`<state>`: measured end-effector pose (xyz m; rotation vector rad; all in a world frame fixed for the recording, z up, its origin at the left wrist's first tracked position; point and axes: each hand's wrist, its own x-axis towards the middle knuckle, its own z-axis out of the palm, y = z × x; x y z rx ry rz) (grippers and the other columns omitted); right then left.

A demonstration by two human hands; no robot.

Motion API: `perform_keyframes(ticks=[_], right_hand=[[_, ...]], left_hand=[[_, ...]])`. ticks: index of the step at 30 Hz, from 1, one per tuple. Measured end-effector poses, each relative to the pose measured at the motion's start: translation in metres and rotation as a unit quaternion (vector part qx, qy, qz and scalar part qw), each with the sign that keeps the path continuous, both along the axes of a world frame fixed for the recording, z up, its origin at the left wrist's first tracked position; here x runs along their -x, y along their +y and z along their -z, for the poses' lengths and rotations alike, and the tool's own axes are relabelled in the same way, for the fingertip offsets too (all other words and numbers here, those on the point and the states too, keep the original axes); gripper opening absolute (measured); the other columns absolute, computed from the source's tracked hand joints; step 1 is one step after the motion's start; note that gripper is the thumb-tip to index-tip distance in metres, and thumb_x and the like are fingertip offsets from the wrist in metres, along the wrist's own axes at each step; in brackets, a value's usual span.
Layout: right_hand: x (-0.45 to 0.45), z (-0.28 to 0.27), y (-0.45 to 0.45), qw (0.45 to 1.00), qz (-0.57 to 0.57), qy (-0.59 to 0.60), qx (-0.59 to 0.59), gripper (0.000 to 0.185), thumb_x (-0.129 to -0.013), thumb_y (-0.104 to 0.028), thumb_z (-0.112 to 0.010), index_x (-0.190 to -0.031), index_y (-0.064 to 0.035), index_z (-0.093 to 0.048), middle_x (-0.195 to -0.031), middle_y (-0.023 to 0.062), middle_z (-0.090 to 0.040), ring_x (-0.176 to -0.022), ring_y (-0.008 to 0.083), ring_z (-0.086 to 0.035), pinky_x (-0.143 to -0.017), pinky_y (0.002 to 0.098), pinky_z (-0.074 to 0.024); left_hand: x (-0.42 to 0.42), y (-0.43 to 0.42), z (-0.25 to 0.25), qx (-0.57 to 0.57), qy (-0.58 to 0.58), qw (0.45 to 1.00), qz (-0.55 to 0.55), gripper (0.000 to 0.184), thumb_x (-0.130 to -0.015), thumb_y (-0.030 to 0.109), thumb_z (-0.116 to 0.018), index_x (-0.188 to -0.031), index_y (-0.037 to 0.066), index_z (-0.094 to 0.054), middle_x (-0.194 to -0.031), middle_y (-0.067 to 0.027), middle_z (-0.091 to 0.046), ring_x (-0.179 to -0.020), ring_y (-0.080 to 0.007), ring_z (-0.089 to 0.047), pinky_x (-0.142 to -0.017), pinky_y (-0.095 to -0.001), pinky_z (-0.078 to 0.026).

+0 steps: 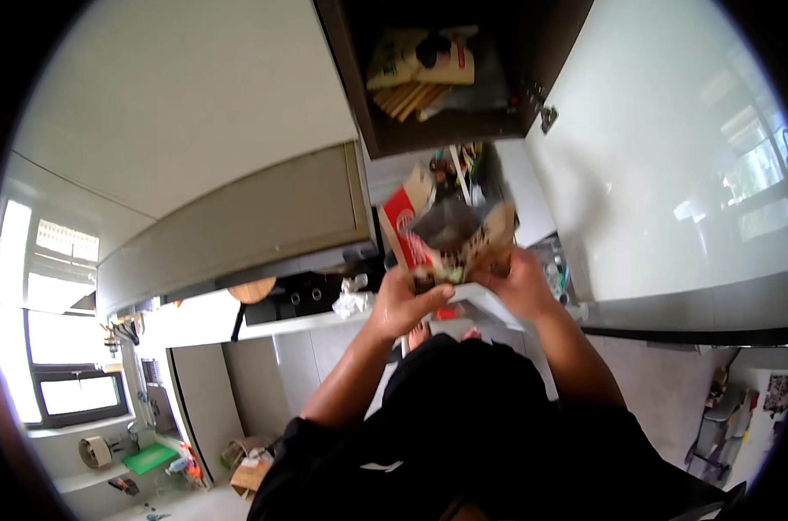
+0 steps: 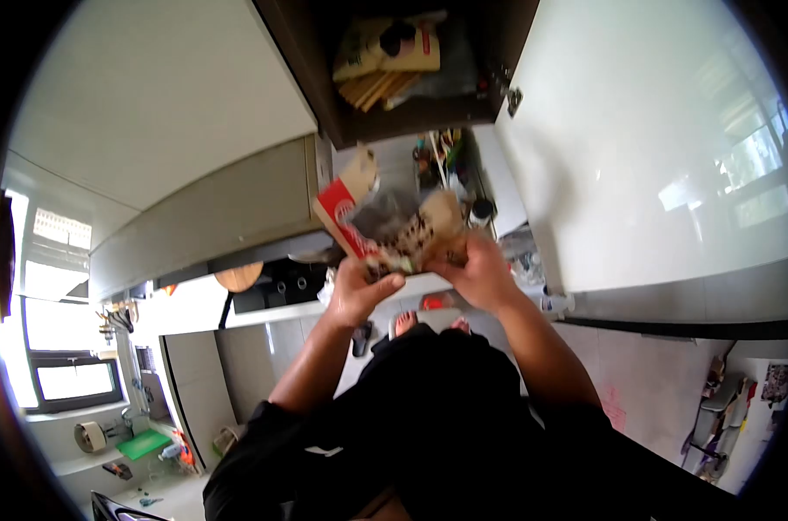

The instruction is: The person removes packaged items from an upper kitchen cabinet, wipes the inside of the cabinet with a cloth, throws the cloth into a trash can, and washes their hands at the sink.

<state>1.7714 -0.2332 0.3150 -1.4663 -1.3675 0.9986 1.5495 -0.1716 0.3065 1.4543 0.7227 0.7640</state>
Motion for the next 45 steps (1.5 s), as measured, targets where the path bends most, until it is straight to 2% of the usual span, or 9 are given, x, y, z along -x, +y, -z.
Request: perform_keyframes(ticks=[10, 14, 17, 21, 24, 29, 33, 37, 45], right_hand=[[-0.002, -0.022, 0.156, 0.877, 0.194, 0.438, -0.043, 0.04, -0.094, -0.021, -0.061, -0.129, -0.0034, -0.059, -0.12, 0.0074, -0.064, -0.098, 0.0141, -0.06, -0.083, 0.0308, -0.0483], [-0.002, -0.045, 0.262, 0.839, 0.273, -0.313, -0.352, 0.05, -0.079, -0.011, -0.068, -0.128, -0.0066, -0.06, -0.127, 0.0143, -0.063, -0.118, 0.0299, -0.059, -0.101, 0.0407, -0.0452], [-0.009, -0.058, 0.3, 0.68, 0.219, -0.597, -0.365, 0.043, -0.083, -0.015, -0.066, -0.125, -0.0099, -0.063, -0.13, 0.013, -0.062, -0.125, 0.033, -0.055, -0.105, 0.044, -0.0429], [-0.041, -0.069, 0.335, 0.747, 0.164, -0.612, -0.201, 0.035, -0.091, -0.019, -0.06, -0.125, -0.0109, -0.064, -0.128, 0.0141, -0.064, -0.124, 0.0332, -0.057, -0.102, 0.0447, -0.0455], [-0.054, -0.081, 0.339, 0.854, 0.194, -0.479, -0.058, 0.032, -0.096, -0.024, -0.06, -0.124, -0.0084, -0.065, -0.12, 0.0153, -0.068, -0.114, 0.0353, -0.064, -0.092, 0.0451, -0.0505], [-0.029, -0.099, 0.246, 0.848, 0.393, -0.059, -0.351, 0.038, -0.096, -0.031, -0.066, -0.118, -0.0011, -0.065, -0.102, 0.0169, -0.071, -0.095, 0.0264, -0.069, -0.082, 0.0392, -0.0526], [0.003, -0.047, 0.126, 0.899, 0.212, 0.227, -0.308, 0.037, -0.097, -0.019, -0.063, -0.129, -0.0005, -0.056, -0.118, 0.0062, -0.064, -0.109, 0.0115, -0.059, -0.093, 0.0309, -0.0485], [-0.004, 0.022, 0.025, 0.926, 0.13, 0.347, -0.068, 0.038, -0.099, -0.007, -0.056, -0.137, -0.0017, -0.052, -0.129, 0.0071, -0.061, -0.119, 0.0162, -0.058, -0.102, 0.0329, -0.0462], [-0.015, 0.038, -0.043, 0.897, 0.021, 0.425, 0.116, 0.042, -0.102, -0.013, -0.055, -0.141, -0.0003, -0.047, -0.135, 0.0105, -0.058, -0.124, 0.0196, -0.056, -0.105, 0.0354, -0.0452]], left_hand=[[0.01, -0.027, 0.05, 0.027, -0.002, 0.976, -0.215, 0.017, -0.091, 0.009, -0.072, -0.104, -0.002, -0.072, -0.093, -0.0055, -0.075, -0.086, -0.01, -0.065, -0.076, -0.0274, -0.052], [0.022, -0.033, 0.061, 0.102, -0.02, 0.976, -0.193, 0.018, -0.093, 0.007, -0.069, -0.109, -0.002, -0.071, -0.104, -0.0056, -0.072, -0.094, -0.0128, -0.065, -0.084, -0.0282, -0.051], [0.03, -0.035, 0.054, 0.098, -0.012, 0.978, -0.182, 0.018, -0.093, 0.007, -0.069, -0.109, -0.002, -0.071, -0.104, -0.0054, -0.072, -0.094, -0.0127, -0.064, -0.085, -0.0281, -0.051], [0.04, -0.036, 0.06, 0.1, -0.059, 0.978, -0.172, 0.017, -0.093, 0.006, -0.068, -0.108, -0.002, -0.071, -0.104, -0.0056, -0.072, -0.094, -0.012, -0.064, -0.085, -0.0282, -0.051], [0.04, -0.039, 0.054, 0.075, -0.062, 0.975, -0.197, 0.011, -0.091, 0.006, -0.071, -0.098, -0.003, -0.073, -0.091, -0.0031, -0.073, -0.083, -0.0093, -0.064, -0.075, -0.0273, -0.051], [0.038, -0.041, 0.059, 0.049, -0.081, 0.975, -0.202, 0.007, -0.091, 0.004, -0.07, -0.091, -0.002, -0.072, -0.088, -0.0025, -0.071, -0.083, -0.0107, -0.064, -0.075, -0.0275, -0.051], [0.034, -0.039, 0.063, 0.07, -0.132, 0.979, -0.137, 0.017, -0.088, -0.001, -0.069, -0.105, -0.001, -0.07, -0.112, -0.0108, -0.068, -0.108, -0.0192, -0.062, -0.095, -0.0358, -0.047], [0.027, -0.023, 0.058, -0.154, -0.124, 0.98, -0.035, 0.018, -0.087, 0.001, -0.07, -0.104, -0.002, -0.069, -0.117, -0.0122, -0.065, -0.117, -0.0213, -0.058, -0.103, -0.0432, -0.042], [0.001, -0.027, 0.062, 0.131, -0.232, 0.964, 0.023, 0.083, -0.085, -0.006, -0.072, -0.148, 0.009, -0.02, -0.142, -0.0142, -0.042, -0.131, -0.0288, -0.048, -0.107, -0.0454, -0.046]])
